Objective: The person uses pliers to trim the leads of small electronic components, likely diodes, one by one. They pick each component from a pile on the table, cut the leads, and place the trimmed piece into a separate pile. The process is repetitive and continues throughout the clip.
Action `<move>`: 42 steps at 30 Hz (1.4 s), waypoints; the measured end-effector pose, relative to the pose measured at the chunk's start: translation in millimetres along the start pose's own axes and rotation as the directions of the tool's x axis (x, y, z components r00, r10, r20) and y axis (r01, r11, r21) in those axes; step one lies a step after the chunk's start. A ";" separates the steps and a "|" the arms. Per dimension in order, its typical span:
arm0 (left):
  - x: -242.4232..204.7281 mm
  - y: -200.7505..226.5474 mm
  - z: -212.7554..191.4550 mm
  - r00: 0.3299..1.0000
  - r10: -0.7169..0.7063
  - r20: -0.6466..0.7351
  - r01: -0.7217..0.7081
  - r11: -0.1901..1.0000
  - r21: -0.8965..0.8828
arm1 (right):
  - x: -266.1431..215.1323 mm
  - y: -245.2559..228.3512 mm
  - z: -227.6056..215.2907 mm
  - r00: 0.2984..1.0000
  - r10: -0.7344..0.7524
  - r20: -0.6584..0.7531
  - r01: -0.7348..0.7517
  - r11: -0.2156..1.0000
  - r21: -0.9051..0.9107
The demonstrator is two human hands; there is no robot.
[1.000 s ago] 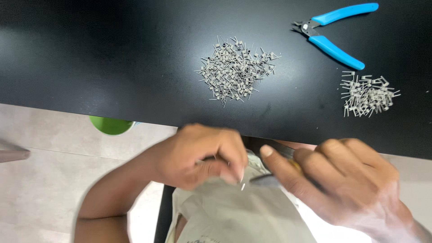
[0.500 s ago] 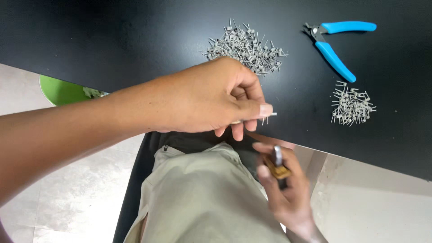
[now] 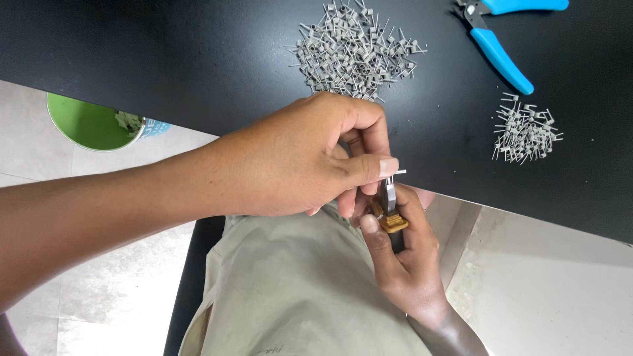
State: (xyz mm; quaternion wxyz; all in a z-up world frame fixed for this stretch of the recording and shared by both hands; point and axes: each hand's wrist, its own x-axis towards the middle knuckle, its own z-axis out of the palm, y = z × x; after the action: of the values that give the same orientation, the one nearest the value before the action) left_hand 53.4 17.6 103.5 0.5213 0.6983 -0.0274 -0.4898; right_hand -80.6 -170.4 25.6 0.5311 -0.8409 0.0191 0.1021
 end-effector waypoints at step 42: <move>6.9 -35.6 -2.1 0.951 0.308 -0.024 -0.308 0.951 -0.014 | -2.2 5.3 11.3 0.999 -0.007 -0.053 -0.001 0.990 -0.141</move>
State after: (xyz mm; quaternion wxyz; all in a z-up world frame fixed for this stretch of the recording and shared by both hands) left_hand 41.6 31.6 72.1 0.5975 0.6862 -0.1261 -0.3953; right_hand -85.3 -162.7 16.7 0.4697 -0.8789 0.0247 0.0798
